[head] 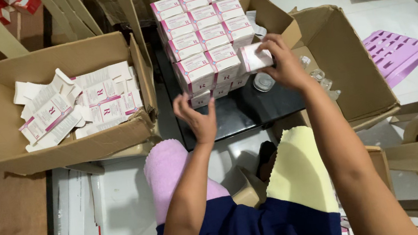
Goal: The person sits on the floor and repeatedly packs small plastic bottles and folded paper inserts into small white boxes. They place the filled boxes into a larger cardboard box and continue the process with additional items.
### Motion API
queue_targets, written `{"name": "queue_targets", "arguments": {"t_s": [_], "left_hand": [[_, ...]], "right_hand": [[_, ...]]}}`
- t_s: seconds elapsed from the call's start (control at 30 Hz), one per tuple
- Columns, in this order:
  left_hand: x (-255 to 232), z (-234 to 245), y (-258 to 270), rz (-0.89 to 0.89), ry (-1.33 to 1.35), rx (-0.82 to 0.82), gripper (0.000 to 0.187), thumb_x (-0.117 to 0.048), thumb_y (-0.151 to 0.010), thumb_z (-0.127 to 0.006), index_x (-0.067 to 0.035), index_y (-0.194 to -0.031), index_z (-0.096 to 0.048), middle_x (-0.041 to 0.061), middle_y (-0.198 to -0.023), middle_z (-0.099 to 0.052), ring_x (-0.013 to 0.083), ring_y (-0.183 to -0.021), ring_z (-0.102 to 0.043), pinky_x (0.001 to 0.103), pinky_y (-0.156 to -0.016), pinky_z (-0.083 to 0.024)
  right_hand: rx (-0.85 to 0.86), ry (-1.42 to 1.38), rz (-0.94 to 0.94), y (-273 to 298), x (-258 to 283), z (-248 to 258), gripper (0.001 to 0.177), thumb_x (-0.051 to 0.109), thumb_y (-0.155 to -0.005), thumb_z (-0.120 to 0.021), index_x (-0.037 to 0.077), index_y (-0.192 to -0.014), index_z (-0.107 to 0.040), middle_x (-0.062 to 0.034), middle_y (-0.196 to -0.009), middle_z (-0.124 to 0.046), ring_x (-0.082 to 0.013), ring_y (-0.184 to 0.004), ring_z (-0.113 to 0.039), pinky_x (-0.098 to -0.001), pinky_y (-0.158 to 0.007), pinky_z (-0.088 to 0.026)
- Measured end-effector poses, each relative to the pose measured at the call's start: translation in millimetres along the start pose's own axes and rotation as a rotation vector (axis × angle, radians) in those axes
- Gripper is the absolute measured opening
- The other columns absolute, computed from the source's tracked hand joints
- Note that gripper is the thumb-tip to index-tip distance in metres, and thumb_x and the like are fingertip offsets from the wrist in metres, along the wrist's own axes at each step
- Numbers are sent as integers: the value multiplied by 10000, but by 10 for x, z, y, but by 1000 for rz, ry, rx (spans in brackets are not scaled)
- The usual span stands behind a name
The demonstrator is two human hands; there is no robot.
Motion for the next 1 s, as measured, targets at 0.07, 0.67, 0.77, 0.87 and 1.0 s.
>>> {"name": "queue_targets", "arguments": {"t_s": [0.07, 0.67, 0.77, 0.87, 1.0], "left_hand": [[96, 21, -136, 44, 31, 67, 867, -230, -881, -827, -6, -1531, -299, 264, -1538, -337, 451, -1439, -349, 525, -1193, -320], [428, -179, -272, 124, 74, 117, 718, -279, -958, -745, -53, -1554, -416, 190, -1562, -504, 378, -1419, -520, 433, -1144, -449], [411, -201, -266, 87, 58, 104, 714, -252, -966, -747, -49, -1560, -408, 195, -1565, -494, 384, -1432, -504, 440, -1157, -435], [409, -193, -262, 98, 81, 110, 720, -243, -962, -748, -47, -1562, -402, 196, -1564, -488, 377, -1431, -504, 435, -1154, -442], [391, -164, -283, 91, 98, 121, 713, -232, -961, -749, -50, -1560, -409, 194, -1572, -493, 374, -1433, -512, 435, -1156, -445]], "right_hand": [[-7, -60, -32, -62, -7, -120, 533, -39, -792, -843, 83, -1248, -597, -154, -1451, -442, -362, -1294, -550, -397, -933, -567], [-323, -185, -130, 142, -222, -600, 486, -56, -891, -814, 60, -1280, -548, -120, -1384, -485, -268, -1229, -607, -357, -923, -636], [-319, -217, -124, 157, -239, -631, 539, -48, -902, -820, 82, -1332, -522, -131, -1440, -450, -283, -1274, -595, -379, -978, -621], [-281, -243, -65, 166, -176, -673, 701, -38, -846, -851, 110, -1414, -468, -164, -1489, -371, -328, -1330, -536, -405, -1031, -573], [-302, -155, -17, 146, -72, -750, 851, -54, -783, -881, 153, -1471, -425, -163, -1533, -351, -365, -1433, -459, -421, -1109, -528]]}}
Point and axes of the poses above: each hand's wrist, its own y-axis away from the middle knuckle, its own z-axis out of the back of the hand, x = y × z, the point moved 4 cm from there along -y, towards the middle knuckle
